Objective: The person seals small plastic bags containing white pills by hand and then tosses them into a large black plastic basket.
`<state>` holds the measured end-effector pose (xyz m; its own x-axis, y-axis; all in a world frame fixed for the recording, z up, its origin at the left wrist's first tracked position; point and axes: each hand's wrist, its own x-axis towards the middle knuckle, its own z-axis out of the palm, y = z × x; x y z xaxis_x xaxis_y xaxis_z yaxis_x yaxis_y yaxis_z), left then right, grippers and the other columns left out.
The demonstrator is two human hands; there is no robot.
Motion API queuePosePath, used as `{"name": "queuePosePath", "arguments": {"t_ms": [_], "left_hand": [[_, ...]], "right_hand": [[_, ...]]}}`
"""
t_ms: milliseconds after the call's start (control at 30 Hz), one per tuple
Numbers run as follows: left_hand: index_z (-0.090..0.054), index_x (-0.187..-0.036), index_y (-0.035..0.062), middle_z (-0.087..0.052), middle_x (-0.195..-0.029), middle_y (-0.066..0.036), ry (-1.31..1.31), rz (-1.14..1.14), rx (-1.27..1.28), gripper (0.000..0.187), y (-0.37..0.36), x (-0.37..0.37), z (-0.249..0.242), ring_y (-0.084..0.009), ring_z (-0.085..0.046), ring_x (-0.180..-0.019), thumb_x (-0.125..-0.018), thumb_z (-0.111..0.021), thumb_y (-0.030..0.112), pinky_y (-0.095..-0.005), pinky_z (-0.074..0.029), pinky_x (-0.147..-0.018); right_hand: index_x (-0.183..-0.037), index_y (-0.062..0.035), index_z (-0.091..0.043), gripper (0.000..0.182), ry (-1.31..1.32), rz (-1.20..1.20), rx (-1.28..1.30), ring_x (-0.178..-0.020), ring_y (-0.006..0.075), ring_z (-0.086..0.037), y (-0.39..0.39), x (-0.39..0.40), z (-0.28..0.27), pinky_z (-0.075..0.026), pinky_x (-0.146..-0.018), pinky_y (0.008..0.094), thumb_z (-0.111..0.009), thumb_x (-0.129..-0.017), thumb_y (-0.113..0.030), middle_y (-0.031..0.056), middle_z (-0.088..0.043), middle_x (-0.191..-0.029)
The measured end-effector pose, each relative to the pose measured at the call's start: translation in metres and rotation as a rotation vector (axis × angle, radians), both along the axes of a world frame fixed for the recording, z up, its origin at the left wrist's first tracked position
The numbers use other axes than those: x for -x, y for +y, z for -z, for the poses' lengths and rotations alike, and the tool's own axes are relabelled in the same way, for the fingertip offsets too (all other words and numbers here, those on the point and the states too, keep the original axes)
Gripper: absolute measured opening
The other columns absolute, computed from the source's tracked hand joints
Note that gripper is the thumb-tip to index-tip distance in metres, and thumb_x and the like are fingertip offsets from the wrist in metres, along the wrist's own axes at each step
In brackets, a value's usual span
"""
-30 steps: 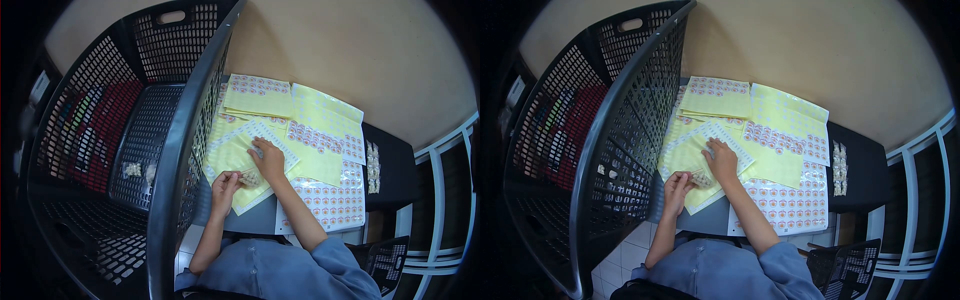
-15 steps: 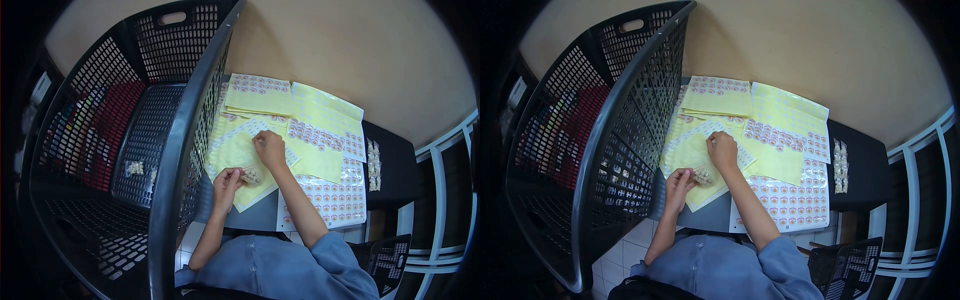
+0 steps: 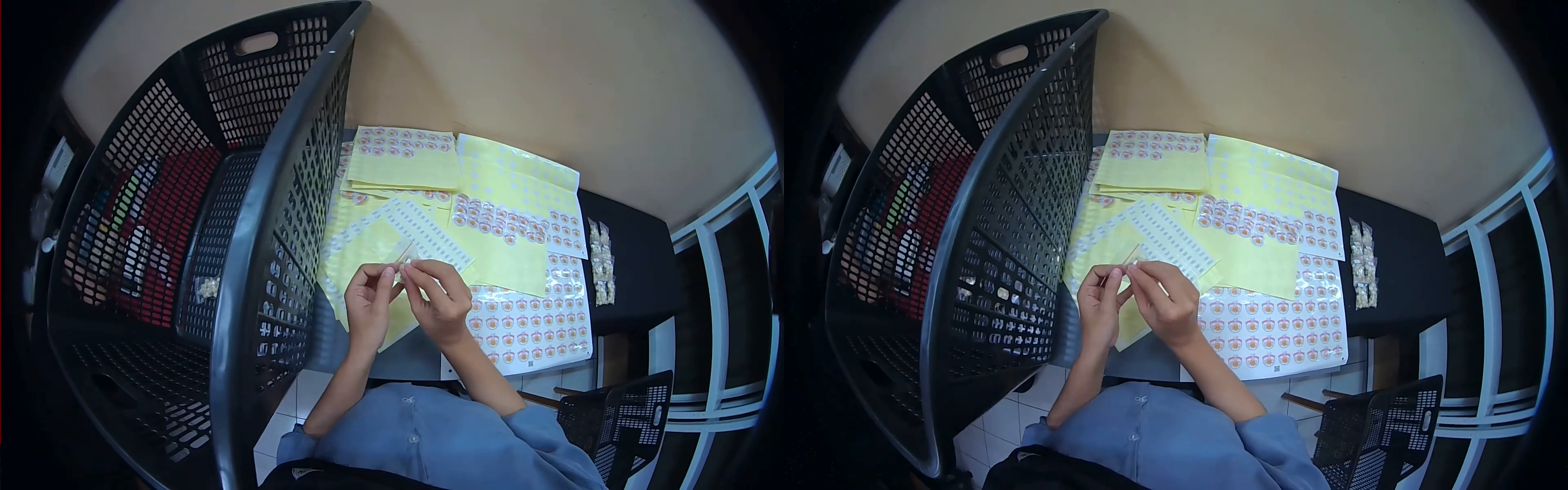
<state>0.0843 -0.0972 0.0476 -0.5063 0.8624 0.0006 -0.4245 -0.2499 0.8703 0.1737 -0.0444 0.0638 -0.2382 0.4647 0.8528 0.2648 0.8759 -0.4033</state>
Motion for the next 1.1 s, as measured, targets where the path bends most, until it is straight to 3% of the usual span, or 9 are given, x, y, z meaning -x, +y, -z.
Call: {"name": "queuePosePath", "arguments": {"t_ms": [533, 667, 833, 933, 1100], "left_hand": [[-0.049, -0.089, -0.0006, -0.056, -0.096, -0.010, 0.124, 0.081, -0.027, 0.010, 0.011, -0.011, -0.005, -0.0123, -0.054, -0.088, -0.086, -0.047, 0.008, -0.0276, -0.051, -0.073], [-0.050, -0.088, -0.0007, -0.056, -0.095, -0.011, 0.118, 0.074, 0.000, 0.010, 0.012, -0.012, -0.003, -0.0125, -0.054, -0.087, -0.086, -0.047, 0.008, -0.0274, -0.051, -0.073], [-0.042, -0.100, -0.0008, -0.056, -0.096, -0.014, 0.039, 0.018, -0.008, 0.021, 0.017, -0.018, -0.007, -0.0133, -0.055, -0.085, -0.082, -0.052, 0.004, -0.0243, -0.050, -0.069], [-0.037, -0.105, -0.0006, -0.056, -0.095, -0.015, 0.072, 0.015, -0.038, 0.032, 0.020, -0.023, -0.004, -0.0142, -0.056, -0.084, -0.078, -0.055, 0.000, -0.0236, -0.048, -0.069], [-0.037, -0.105, 0.0007, -0.057, -0.093, -0.015, 0.111, 0.037, -0.008, 0.033, 0.022, -0.030, -0.004, -0.0143, -0.056, -0.082, -0.077, -0.055, -0.002, -0.0238, -0.048, -0.068]], "right_hand": [[-0.079, -0.0005, -0.063, 0.021, -0.022, 0.062, -0.064, -0.072, 0.0210, -0.057, 0.009, -0.015, 0.006, -0.048, -0.060, 0.0281, -0.067, -0.058, 0.002, 0.0067, -0.061, -0.080], [-0.082, -0.0041, -0.064, 0.023, -0.084, 0.104, -0.010, -0.075, 0.0206, -0.055, 0.009, -0.019, 0.003, -0.045, -0.065, 0.0294, -0.068, -0.060, -0.003, 0.0047, -0.061, -0.081], [-0.087, -0.0077, -0.065, 0.026, -0.159, 0.135, 0.090, -0.083, 0.0211, -0.052, 0.004, -0.026, -0.001, -0.040, -0.074, 0.0309, -0.068, -0.061, -0.010, 0.0028, -0.060, -0.087], [-0.090, -0.0070, -0.064, 0.028, -0.161, 0.099, 0.133, -0.086, 0.0234, -0.050, 0.004, -0.030, -0.001, -0.040, -0.075, 0.0323, -0.065, -0.062, -0.008, 0.0059, -0.058, -0.093], [-0.094, -0.0045, -0.062, 0.031, -0.070, 0.088, 0.239, -0.088, 0.0261, -0.050, 0.004, -0.046, -0.010, -0.040, -0.076, 0.0345, -0.063, -0.063, -0.006, 0.0138, -0.051, -0.098]]}}
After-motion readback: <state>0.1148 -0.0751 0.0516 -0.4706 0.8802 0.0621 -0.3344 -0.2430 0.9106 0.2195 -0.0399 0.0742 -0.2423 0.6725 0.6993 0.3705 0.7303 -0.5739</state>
